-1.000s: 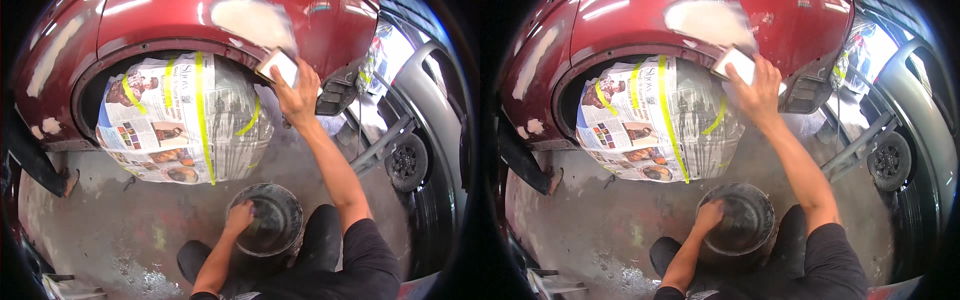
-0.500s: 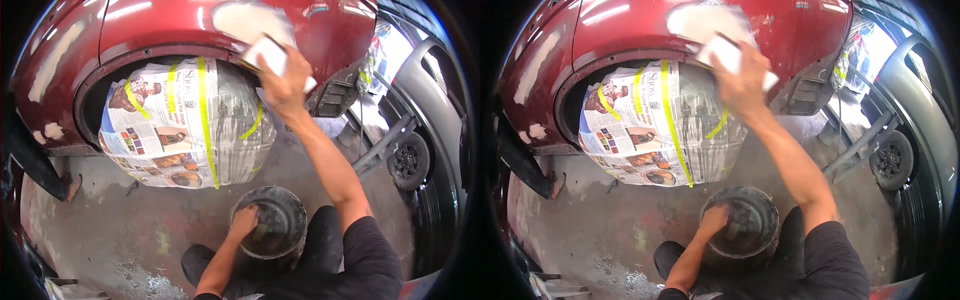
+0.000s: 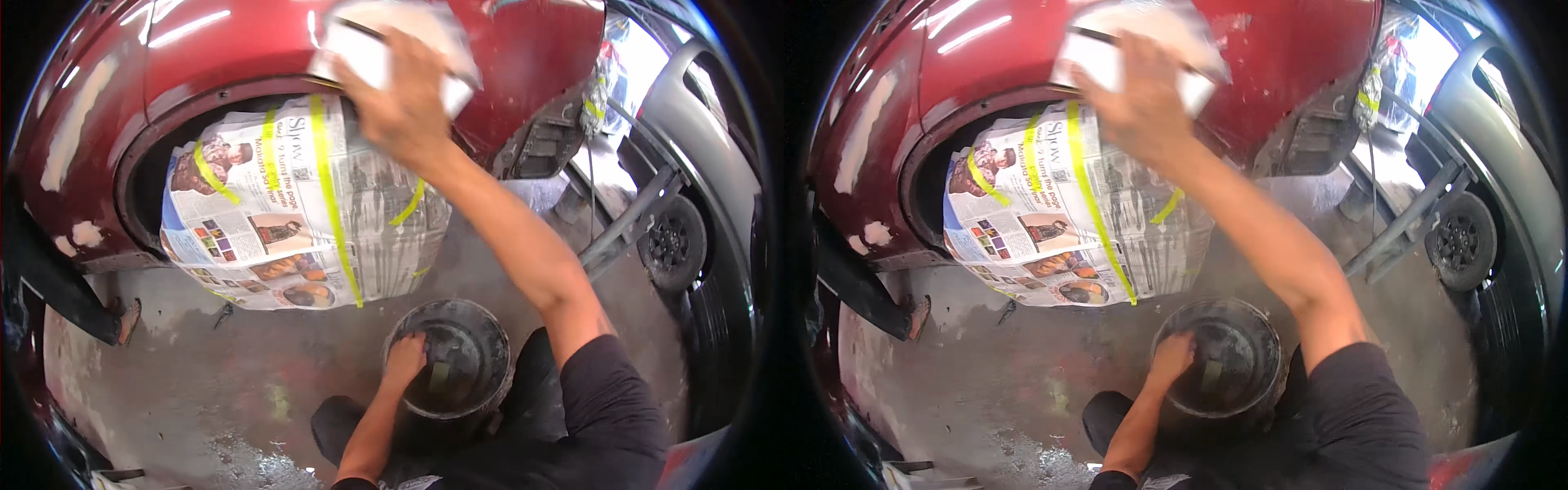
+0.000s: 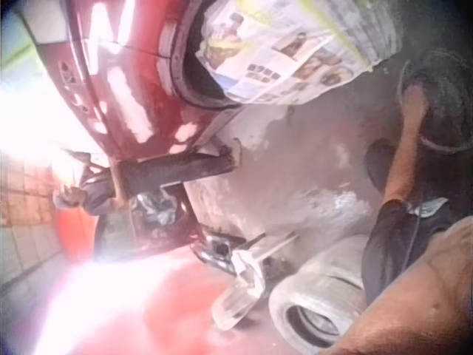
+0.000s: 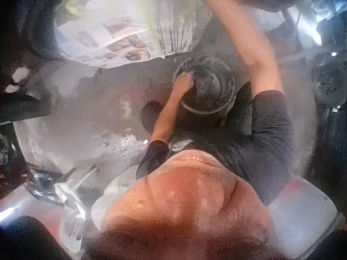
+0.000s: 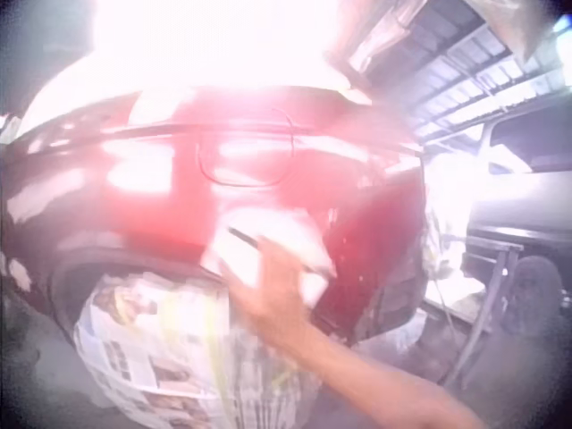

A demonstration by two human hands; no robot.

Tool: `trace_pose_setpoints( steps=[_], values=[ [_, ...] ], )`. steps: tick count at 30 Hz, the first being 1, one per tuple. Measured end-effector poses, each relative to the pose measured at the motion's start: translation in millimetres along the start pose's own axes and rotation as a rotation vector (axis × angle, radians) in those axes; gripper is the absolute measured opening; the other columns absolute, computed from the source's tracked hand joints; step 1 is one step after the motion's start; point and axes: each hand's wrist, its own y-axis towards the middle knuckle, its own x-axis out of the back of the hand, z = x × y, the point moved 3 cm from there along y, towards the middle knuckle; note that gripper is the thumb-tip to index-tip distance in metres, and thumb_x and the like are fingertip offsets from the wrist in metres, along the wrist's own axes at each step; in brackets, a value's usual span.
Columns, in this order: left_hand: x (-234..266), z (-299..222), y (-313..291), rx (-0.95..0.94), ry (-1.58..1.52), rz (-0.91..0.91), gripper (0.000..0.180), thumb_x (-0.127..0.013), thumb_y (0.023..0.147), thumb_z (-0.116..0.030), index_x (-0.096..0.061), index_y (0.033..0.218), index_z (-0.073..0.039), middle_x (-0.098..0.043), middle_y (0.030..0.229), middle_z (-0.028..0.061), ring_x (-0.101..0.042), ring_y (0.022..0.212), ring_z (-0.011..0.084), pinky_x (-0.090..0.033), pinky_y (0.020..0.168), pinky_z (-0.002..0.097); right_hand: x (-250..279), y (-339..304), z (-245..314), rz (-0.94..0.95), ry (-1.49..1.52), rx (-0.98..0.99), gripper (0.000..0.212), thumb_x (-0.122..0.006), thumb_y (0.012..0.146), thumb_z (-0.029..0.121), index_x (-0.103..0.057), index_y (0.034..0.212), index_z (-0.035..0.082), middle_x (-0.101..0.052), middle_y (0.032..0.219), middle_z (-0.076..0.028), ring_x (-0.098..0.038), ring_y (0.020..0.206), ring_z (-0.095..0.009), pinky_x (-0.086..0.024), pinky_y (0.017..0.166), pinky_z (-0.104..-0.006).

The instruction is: The person sands the front fender and rear quarter panel of a red car using a sanding block and water. They repeatedly dip the block into a bucket of water and wipe the surface with a cloth. The car is partially masked with newspaper and tape.

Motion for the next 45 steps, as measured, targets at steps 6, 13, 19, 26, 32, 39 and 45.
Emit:
trace_pose_setpoints(
  steps=[6, 13, 19, 26, 32, 39, 45],
  values=[
    [19, -3, 0, 0.04, -0.003, 0.03, 0.039, -0.073, 0.083, -0.011, -0.064, 0.12, -0.005, -0.069, 0.114, 0.024, -0.071, 0.099, 0.0451, -0.058, 0.087, 0.0538, 37, -76, -37, 0.04, -0.008, -0.071, 0.05, -0.075, 0.082, 0.011, -0.076, 0.13, 0.021, -0.057, 0.138, -0.028, -0.057, 0.123, -0.043, -0.042, 0.099, -0.052],
    [-9, 3, 0, -0.029, -0.023, -0.071, 0.028, -0.068, 0.089, -0.016, -0.067, 0.114, -0.005, -0.072, 0.108, 0.0224, -0.07, 0.098, 0.0446, -0.056, 0.086, 0.0554, -7, 28, 8, 0.023, -0.027, 0.059, 0.051, -0.071, 0.079, 0.011, -0.076, 0.129, 0.023, -0.057, 0.134, -0.03, -0.054, 0.123, -0.044, -0.039, 0.1, -0.0574],
    [7, 2, 1, -0.031, -0.047, -0.012, 0.046, -0.07, 0.083, -0.011, -0.065, 0.127, -0.003, -0.07, 0.113, 0.0244, -0.071, 0.097, 0.0445, -0.059, 0.086, 0.0532, 50, -72, -45, 0.074, -0.018, -0.064, 0.049, -0.072, 0.081, 0.016, -0.076, 0.13, 0.023, -0.056, 0.136, -0.031, -0.054, 0.122, -0.046, -0.039, 0.101, -0.0561],
    [-8, 0, 0, -0.024, -0.036, 0.041, 0.044, -0.069, 0.083, -0.009, -0.065, 0.126, -0.003, -0.07, 0.113, 0.0254, -0.071, 0.1, 0.0432, -0.059, 0.088, 0.053, -1, 22, 1, 0.005, -0.011, 0.101, 0.048, -0.071, 0.082, 0.013, -0.076, 0.128, 0.024, -0.057, 0.134, -0.031, -0.056, 0.118, -0.043, -0.041, 0.096, -0.0559],
    [7, -1, -1, 0.034, -0.068, 0.13, 0.043, -0.069, 0.083, -0.009, -0.066, 0.126, -0.003, -0.068, 0.118, 0.0279, -0.07, 0.107, 0.0436, -0.058, 0.091, 0.0529, 51, -72, -41, 0.092, -0.051, -0.065, 0.039, -0.072, 0.087, 0.015, -0.078, 0.126, 0.021, -0.057, 0.136, -0.031, -0.056, 0.122, -0.044, -0.041, 0.1, -0.0549],
    [5, -3, 0, 0.006, -0.041, 0.047, 0.042, -0.069, 0.085, -0.011, -0.066, 0.126, -0.005, -0.071, 0.113, 0.0253, -0.07, 0.103, 0.0458, -0.056, 0.091, 0.0557, -13, 22, 13, 0.075, -0.021, 0.093, 0.056, -0.068, 0.086, 0.012, -0.07, 0.139, 0.029, -0.051, 0.144, -0.029, -0.053, 0.128, -0.042, -0.04, 0.102, -0.0546],
    [4, -3, 2, -0.017, -0.086, 0.025, 0.045, -0.071, 0.083, -0.009, -0.066, 0.127, -0.004, -0.071, 0.111, 0.0239, -0.069, 0.104, 0.0454, -0.056, 0.092, 0.0549, 56, -100, -52, 0.118, -0.08, -0.097, 0.051, -0.077, 0.083, 0.012, -0.075, 0.133, 0.023, -0.058, 0.137, -0.03, -0.058, 0.121, -0.044, -0.042, 0.101, -0.0533]
  ],
)
